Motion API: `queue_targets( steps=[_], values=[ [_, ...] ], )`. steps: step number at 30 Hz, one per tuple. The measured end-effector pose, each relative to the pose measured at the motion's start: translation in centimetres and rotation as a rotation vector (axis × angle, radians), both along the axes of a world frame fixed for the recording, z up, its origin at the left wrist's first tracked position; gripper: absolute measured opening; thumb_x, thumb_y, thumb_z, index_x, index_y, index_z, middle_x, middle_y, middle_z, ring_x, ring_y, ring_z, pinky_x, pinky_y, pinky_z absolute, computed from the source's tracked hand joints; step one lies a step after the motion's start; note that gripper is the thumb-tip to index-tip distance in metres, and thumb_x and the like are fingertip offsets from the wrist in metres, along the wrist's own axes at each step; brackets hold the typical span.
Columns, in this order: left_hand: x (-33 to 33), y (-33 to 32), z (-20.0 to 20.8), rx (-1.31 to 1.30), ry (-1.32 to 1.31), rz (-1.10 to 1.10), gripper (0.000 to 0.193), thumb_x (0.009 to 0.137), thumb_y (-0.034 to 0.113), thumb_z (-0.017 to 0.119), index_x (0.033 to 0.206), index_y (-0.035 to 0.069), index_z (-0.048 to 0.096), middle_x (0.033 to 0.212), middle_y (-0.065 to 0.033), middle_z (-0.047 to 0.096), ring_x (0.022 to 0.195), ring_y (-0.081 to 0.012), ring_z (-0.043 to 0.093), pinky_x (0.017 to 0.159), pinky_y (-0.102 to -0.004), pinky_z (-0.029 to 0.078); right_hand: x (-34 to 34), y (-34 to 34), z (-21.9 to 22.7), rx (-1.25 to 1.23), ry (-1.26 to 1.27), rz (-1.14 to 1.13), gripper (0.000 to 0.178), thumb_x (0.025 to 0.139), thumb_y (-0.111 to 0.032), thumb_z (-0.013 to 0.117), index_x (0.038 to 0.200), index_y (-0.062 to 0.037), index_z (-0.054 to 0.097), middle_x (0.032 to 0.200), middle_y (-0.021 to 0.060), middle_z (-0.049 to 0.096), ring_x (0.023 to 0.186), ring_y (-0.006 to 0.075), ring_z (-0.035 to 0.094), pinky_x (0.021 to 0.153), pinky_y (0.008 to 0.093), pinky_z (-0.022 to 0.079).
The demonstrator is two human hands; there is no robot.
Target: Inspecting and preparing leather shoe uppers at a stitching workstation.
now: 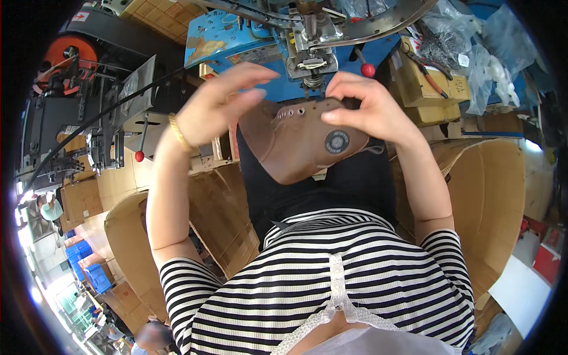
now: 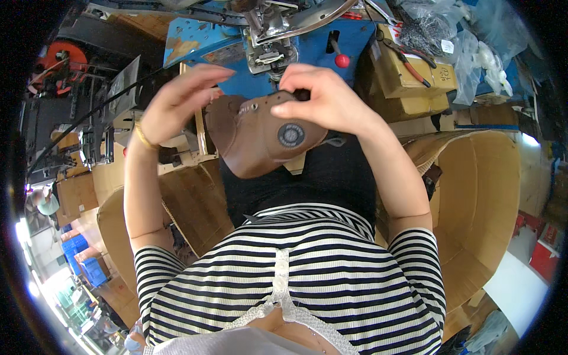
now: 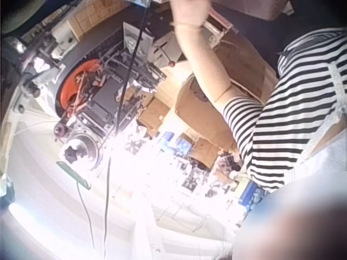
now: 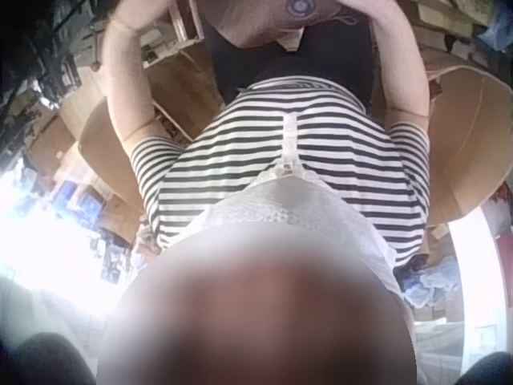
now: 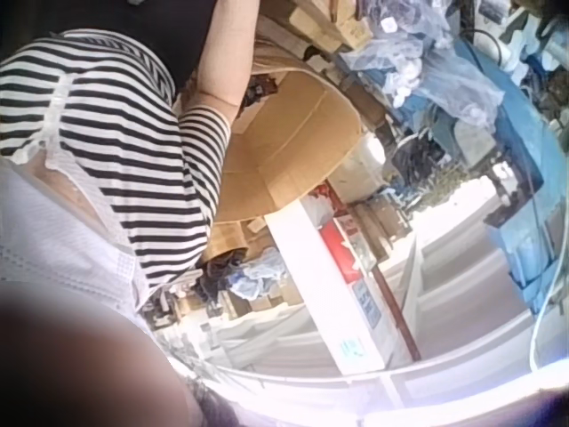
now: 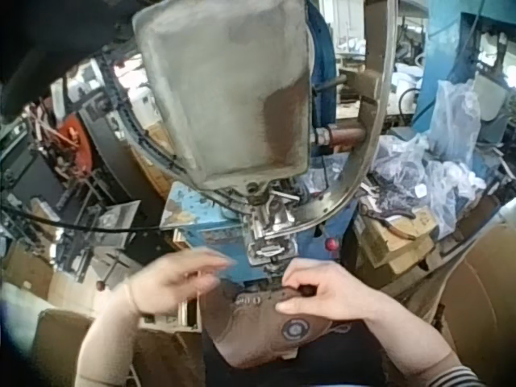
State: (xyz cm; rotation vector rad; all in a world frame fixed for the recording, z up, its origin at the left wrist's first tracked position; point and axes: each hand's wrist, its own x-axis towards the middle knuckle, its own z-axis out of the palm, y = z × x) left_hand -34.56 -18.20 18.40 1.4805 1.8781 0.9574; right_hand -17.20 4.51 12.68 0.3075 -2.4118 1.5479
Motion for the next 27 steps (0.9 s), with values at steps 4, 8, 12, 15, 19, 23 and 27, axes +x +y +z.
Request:
queue_targets(
  steps=[4,8,12,15,19,23,27],
  values=[
    [4.9,2.0,-2.6,-0.042,-0.256,0.012,0.022,0.083,0.018,0.07,0.095,0.0,0.064,0.084,-0.0054,0.056,0.08,-0.0169,0.054,0.072,-0.028,0.043,0.7,-1.0,0.9,0.035,-0.061,-0.006,0.024,0.075,-0.018,0.075,0.078,0.0,0.059,0.085,0.0051,0.055,0.081,0.019,0.055,0.073,0.0299,0.043],
    [5.6,1.6,-3.9,0.202,-0.381,0.101,0.015,0.078,0.008,0.073,0.089,0.0,0.065,0.081,-0.0006,0.053,0.078,-0.0099,0.051,0.07,-0.024,0.041,2.2,0.1,1.0,0.155,0.017,0.026,0.039,0.073,-0.023,0.077,0.101,-0.0023,0.06,0.106,0.0099,0.058,0.099,0.0252,0.055,0.085,0.0358,0.044],
    [4.9,2.4,-3.6,0.207,-0.483,0.158,0.015,0.078,0.008,0.073,0.088,0.0,0.065,0.082,0.0002,0.053,0.076,-0.009,0.05,0.072,-0.0231,0.04,2.9,0.5,-1.7,0.176,0.148,0.016,0.061,0.068,-0.026,0.079,0.12,-0.0041,0.057,0.123,0.0125,0.055,0.115,0.0295,0.05,0.096,0.0417,0.041],
    [4.6,3.1,-3.7,0.203,-0.507,0.181,0.015,0.078,0.008,0.073,0.089,0.0,0.066,0.082,0.0007,0.054,0.078,-0.0087,0.051,0.072,-0.0232,0.04,3.1,0.0,-2.3,0.141,0.099,-0.063,0.055,0.068,-0.024,0.08,0.113,0.0013,0.06,0.114,0.011,0.058,0.108,0.0285,0.053,0.093,0.0376,0.042],
    [2.7,5.0,-3.5,0.22,-0.503,0.286,0.015,0.079,0.009,0.074,0.09,0.001,0.068,0.08,0.0014,0.058,0.076,-0.0074,0.053,0.071,-0.022,0.043,2.3,-0.4,-2.0,-0.067,0.005,-0.222,0.051,0.073,-0.023,0.079,0.112,0.0029,0.059,0.105,0.0113,0.061,0.099,0.0201,0.058,0.087,0.0307,0.045],
    [-0.4,7.1,-4.5,0.302,-0.467,0.297,0.032,0.077,0.007,0.076,0.098,-0.003,0.054,0.08,-0.0032,0.06,0.071,-0.009,0.056,0.067,-0.023,0.047,1.0,0.1,-2.0,-0.305,-0.112,-0.387,0.05,0.075,-0.026,0.079,0.114,-0.0002,0.061,0.102,0.006,0.067,0.097,0.0116,0.059,0.088,0.0275,0.045],
    [-1.5,8.5,-4.8,0.324,-0.45,0.422,0.04,0.075,0.007,0.077,0.099,-0.003,0.047,0.081,-0.0069,0.06,0.074,-0.0124,0.058,0.068,-0.0243,0.048,-0.2,0.8,-2.1,-0.307,-0.139,-0.443,0.05,0.076,-0.026,0.078,0.114,0.0003,0.061,0.101,0.0075,0.067,0.095,0.0119,0.06,0.085,0.0267,0.046]
  ],
)
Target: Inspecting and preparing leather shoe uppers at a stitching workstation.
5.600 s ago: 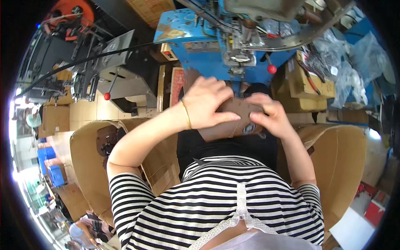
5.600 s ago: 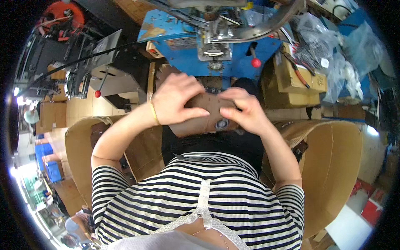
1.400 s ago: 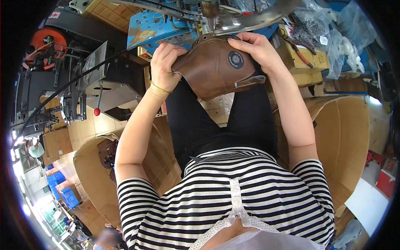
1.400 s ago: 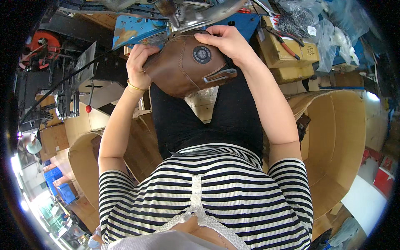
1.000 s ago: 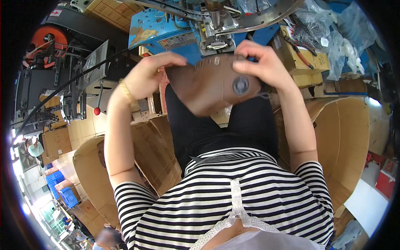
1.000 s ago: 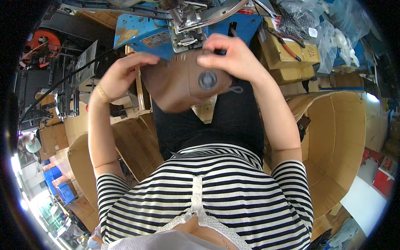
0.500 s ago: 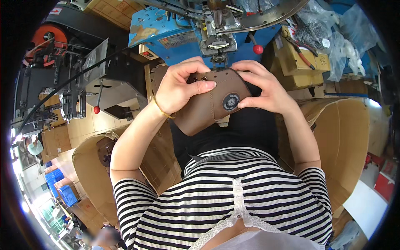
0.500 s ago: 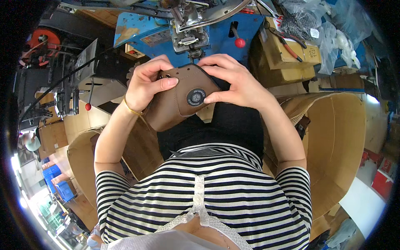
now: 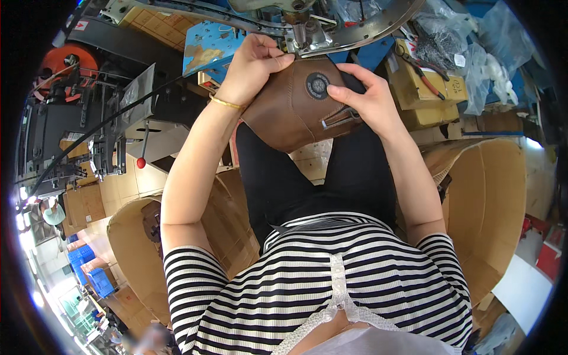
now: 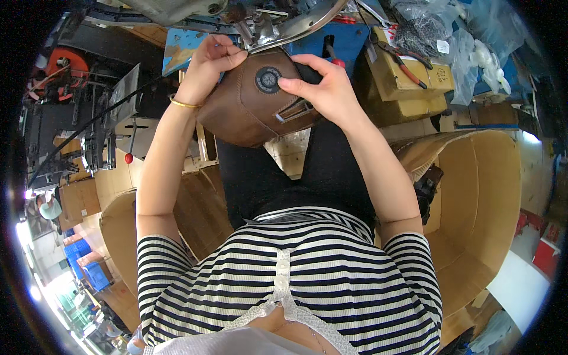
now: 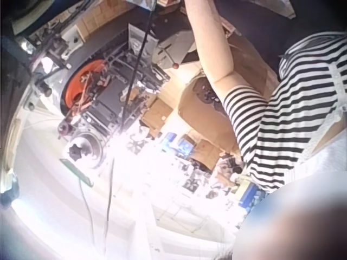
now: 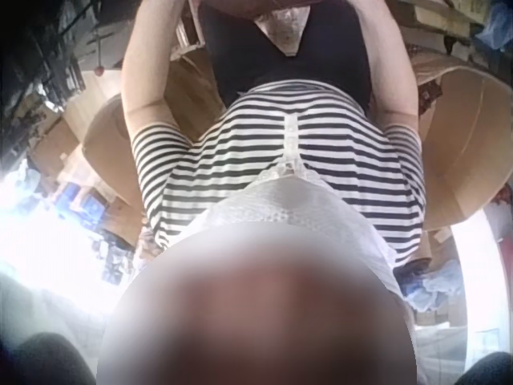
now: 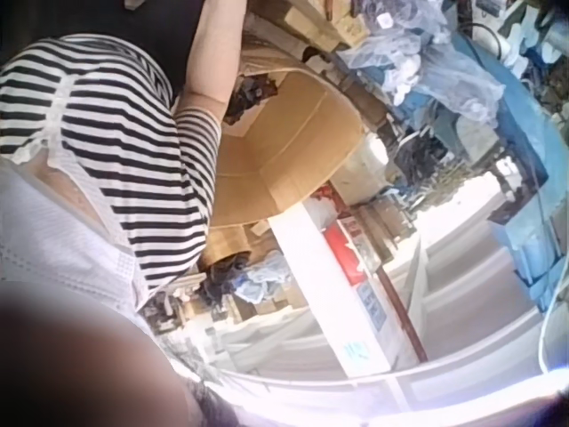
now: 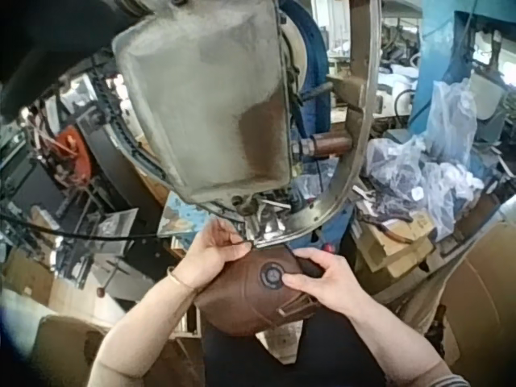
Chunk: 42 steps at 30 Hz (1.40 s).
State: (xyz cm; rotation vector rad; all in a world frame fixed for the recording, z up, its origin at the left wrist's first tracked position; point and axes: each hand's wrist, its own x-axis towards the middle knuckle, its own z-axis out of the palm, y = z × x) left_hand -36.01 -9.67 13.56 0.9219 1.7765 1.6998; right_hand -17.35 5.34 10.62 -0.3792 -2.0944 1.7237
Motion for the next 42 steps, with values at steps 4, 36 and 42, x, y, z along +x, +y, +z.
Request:
queue_targets(
  steps=[4,36,42],
  values=[
    [0.2,0.3,-0.3,-0.126,-0.076,0.04,0.038,0.074,0.008,0.077,0.097,-0.003,0.049,0.081,-0.0076,0.059,0.073,-0.013,0.056,0.067,-0.0252,0.047,0.0,0.0,-0.7,-0.167,-0.044,0.048,0.049,0.078,-0.026,0.077,0.117,-0.0008,0.06,0.102,0.0068,0.067,0.093,0.0112,0.06,0.083,0.0262,0.047],
    [0.5,-0.6,3.0,-0.5,-0.302,0.055,0.029,0.076,0.022,0.076,0.091,0.003,0.06,0.08,-0.0045,0.061,0.069,-0.0136,0.058,0.059,-0.0265,0.048,-0.7,-1.6,-0.5,-0.208,-0.132,0.07,0.061,0.075,-0.032,0.079,0.118,0.0062,0.059,0.102,0.014,0.068,0.093,0.0157,0.064,0.082,0.0276,0.05],
    [0.3,-0.6,3.9,-0.525,-0.373,-0.037,0.029,0.077,0.022,0.076,0.091,0.002,0.06,0.082,-0.0058,0.062,0.07,-0.0136,0.059,0.06,-0.0268,0.049,-0.8,-2.0,-0.1,-0.305,-0.109,0.063,0.062,0.077,-0.029,0.078,0.12,0.0089,0.056,0.101,0.0144,0.067,0.092,0.015,0.064,0.081,0.0266,0.05]
  ],
)
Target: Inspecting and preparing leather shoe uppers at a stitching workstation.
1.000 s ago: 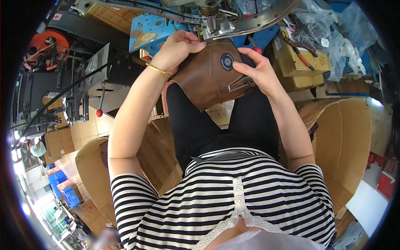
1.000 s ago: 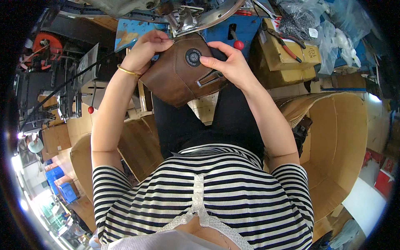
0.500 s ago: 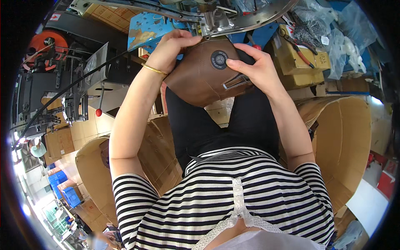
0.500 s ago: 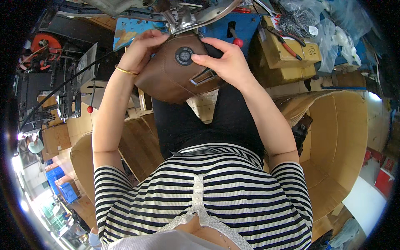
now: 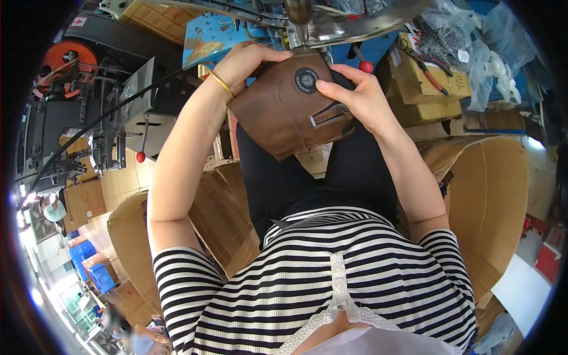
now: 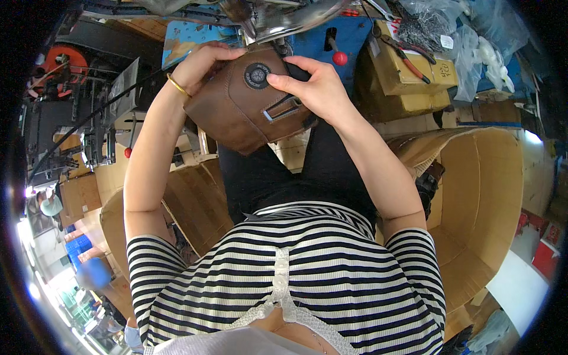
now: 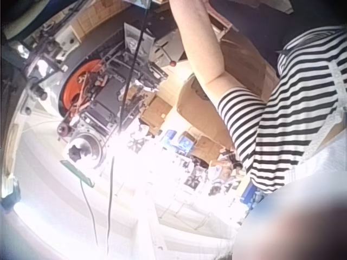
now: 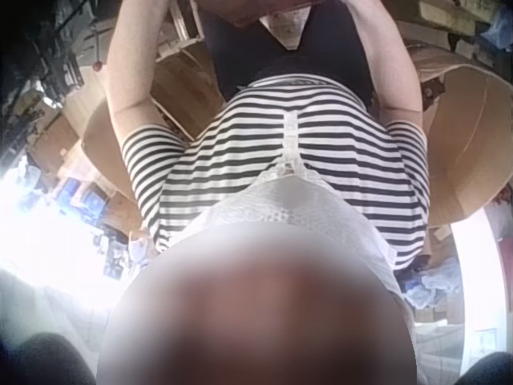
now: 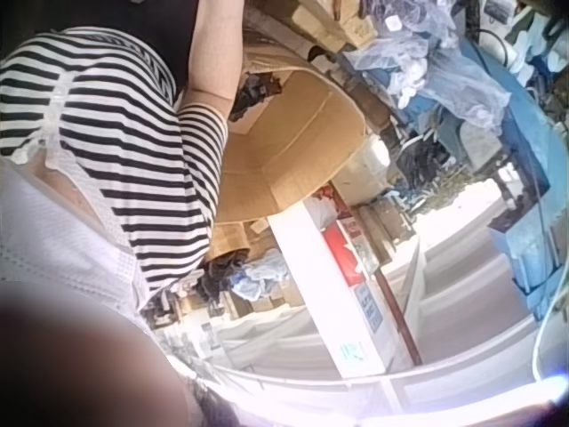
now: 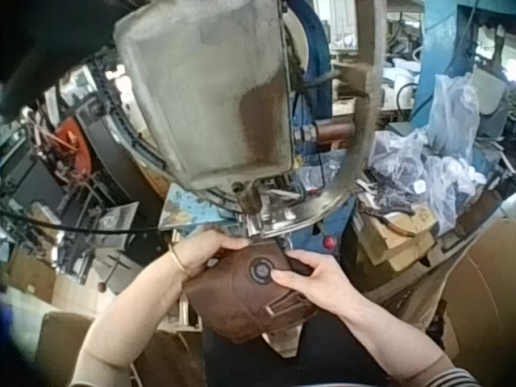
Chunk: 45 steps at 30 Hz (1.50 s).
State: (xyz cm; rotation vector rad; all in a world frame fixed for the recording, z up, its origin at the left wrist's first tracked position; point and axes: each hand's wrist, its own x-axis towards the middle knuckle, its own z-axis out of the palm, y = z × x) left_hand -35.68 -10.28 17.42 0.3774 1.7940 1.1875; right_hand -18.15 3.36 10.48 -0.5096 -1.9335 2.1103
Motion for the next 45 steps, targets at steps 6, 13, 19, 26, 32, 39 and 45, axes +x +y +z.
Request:
queue_targets(
  steps=[6,13,19,26,32,39,45],
  values=[
    [-2.3,-0.7,-3.1,0.123,0.032,-0.038,0.022,0.081,0.018,0.072,0.093,0.003,0.062,0.089,-0.0046,0.063,0.075,-0.0137,0.06,0.067,-0.0245,0.048,0.0,-0.5,0.1,0.083,0.02,-0.022,0.06,0.075,-0.029,0.079,0.118,0.0072,0.058,0.103,0.0138,0.067,0.093,0.0147,0.063,0.082,0.027,0.05],
    [5.0,-9.2,0.2,-0.065,0.915,0.088,0.03,0.087,0.028,0.067,0.085,-0.003,0.065,0.068,-0.0064,0.061,0.063,-0.0091,0.059,0.054,-0.0279,0.045,1.5,-4.2,1.6,0.95,0.256,-0.205,0.044,0.068,-0.027,0.078,0.101,-0.0031,0.064,0.092,0.01,0.062,0.088,0.0286,0.06,0.074,0.0363,0.049],
    [13.4,-15.3,-11.5,0.222,-0.2,0.553,0.066,0.096,0.035,0.054,0.141,-0.005,0.028,0.111,-0.0082,0.057,0.097,-0.0135,0.056,0.085,-0.0251,0.047,2.3,-15.1,-2.8,1.402,0.207,0.213,0.031,0.073,-0.015,0.063,0.1,-0.0017,0.061,0.1,0.0089,0.058,0.086,0.0231,0.054,0.068,0.031,0.049],
    [15.3,-23.4,-18.5,-0.036,0.552,0.387,0.035,0.101,0.025,0.035,0.115,-0.001,0.054,0.107,-0.0188,0.059,0.101,-0.0254,0.057,0.088,-0.0345,0.047,4.5,-20.5,-4.0,1.441,0.393,0.523,0.045,0.074,-0.019,0.063,0.107,0.0107,0.056,0.111,0.0236,0.056,0.096,0.0292,0.053,0.075,0.0295,0.052],
    [14.9,-25.4,-21.0,0.106,0.822,0.234,0.027,0.091,0.017,0.052,0.112,0.0,0.054,0.102,-0.0142,0.061,0.092,-0.0286,0.059,0.079,-0.0372,0.047,4.1,-22.0,-3.5,1.511,0.409,0.519,0.042,0.074,-0.013,0.06,0.107,0.0123,0.056,0.113,0.0265,0.056,0.098,0.0306,0.053,0.074,0.0296,0.052],
    [15.1,-25.9,-22.8,0.125,1.011,0.201,0.023,0.089,0.018,0.054,0.107,0.004,0.058,0.092,-0.0122,0.062,0.084,-0.029,0.058,0.076,-0.0365,0.046,4.4,-22.5,-3.7,1.543,0.421,0.565,0.038,0.074,-0.009,0.057,0.105,0.0131,0.056,0.113,0.028,0.056,0.1,0.0325,0.053,0.073,0.0289,0.051],
    [15.7,-23.4,-20.2,0.25,0.426,0.408,0.035,0.096,0.024,0.037,0.088,0.004,0.064,0.08,-0.0115,0.061,0.077,-0.0228,0.054,0.069,-0.0348,0.042,4.4,-22.1,-4.1,1.548,0.424,0.585,0.039,0.073,-0.01,0.057,0.105,0.0127,0.056,0.115,0.0276,0.055,0.1,0.0322,0.053,0.074,0.0293,0.052]
  ],
)
